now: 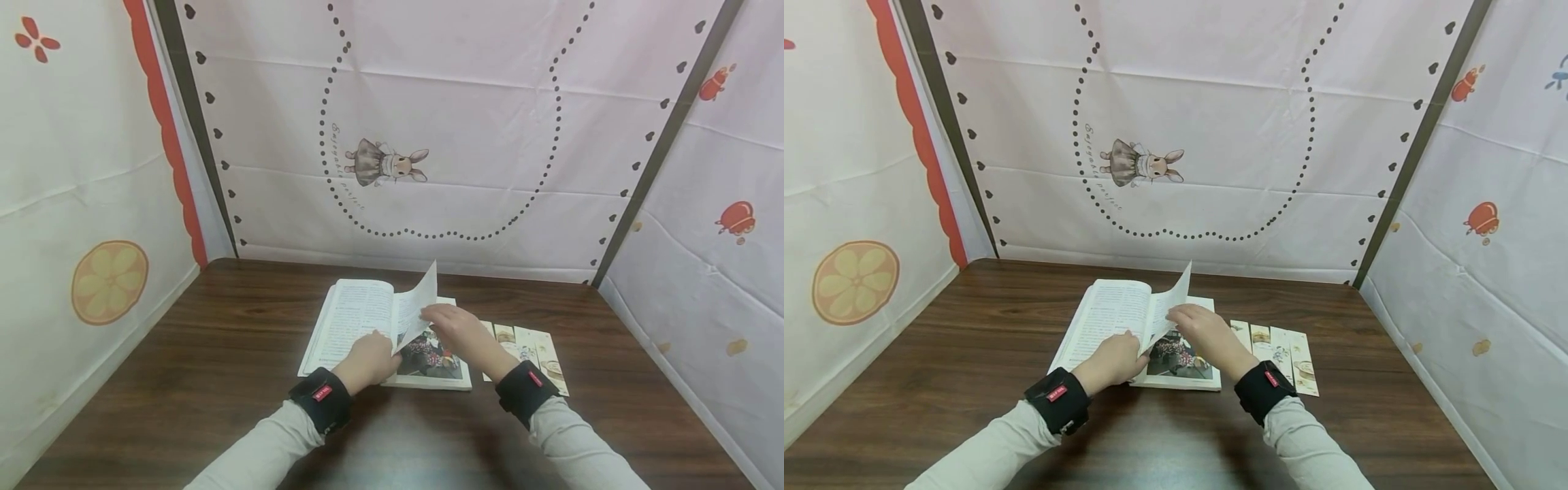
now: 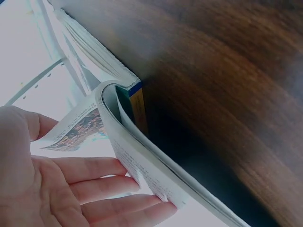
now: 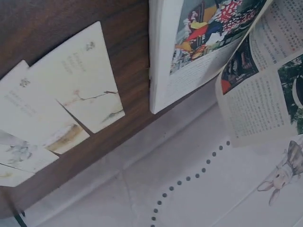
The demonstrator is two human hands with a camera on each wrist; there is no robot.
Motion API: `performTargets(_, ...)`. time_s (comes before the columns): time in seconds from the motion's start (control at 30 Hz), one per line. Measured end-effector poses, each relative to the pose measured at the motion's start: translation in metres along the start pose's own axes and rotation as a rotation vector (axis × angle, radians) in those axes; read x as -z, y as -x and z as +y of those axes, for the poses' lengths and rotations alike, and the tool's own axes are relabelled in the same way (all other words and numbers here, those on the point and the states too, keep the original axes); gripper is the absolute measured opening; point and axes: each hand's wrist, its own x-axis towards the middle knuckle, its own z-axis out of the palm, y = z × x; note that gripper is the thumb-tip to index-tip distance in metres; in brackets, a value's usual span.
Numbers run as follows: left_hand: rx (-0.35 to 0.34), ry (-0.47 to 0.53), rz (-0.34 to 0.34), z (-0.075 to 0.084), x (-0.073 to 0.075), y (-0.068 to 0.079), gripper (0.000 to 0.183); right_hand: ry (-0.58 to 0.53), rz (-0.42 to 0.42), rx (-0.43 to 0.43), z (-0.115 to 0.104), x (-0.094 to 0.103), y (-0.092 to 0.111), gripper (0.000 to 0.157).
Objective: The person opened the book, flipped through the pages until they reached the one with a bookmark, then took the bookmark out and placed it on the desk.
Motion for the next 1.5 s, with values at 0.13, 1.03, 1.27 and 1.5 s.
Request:
performTargets(0.13, 0.028, 0.076, -0.004, -0.005, -0.001, 0.000, 0.038, -0.077, 0.107, -0.089, 0.004, -0.003, 0.008, 0.046)
performTargets(1.03, 0.259, 0.519, 0.346, -0.048, 0.015, 0.005, 0.027, -0.189, -0.695, -0.524, 0.013, -0.024, 0.041, 0.062)
performTargets(1.27, 0.250, 0.333, 0.326, -0.059, 0.011, 0.004, 0.048, -0.201, -0.688, -0.546, 0.013, -0.022, 0.039, 0.060)
performTargets(1.5, 0.102, 0.081, 0.269, -0.063, 0.004, 0.005, 0.079, -0.199, -0.704, -0.552, 0.013, -0.024, 0.039, 0.061)
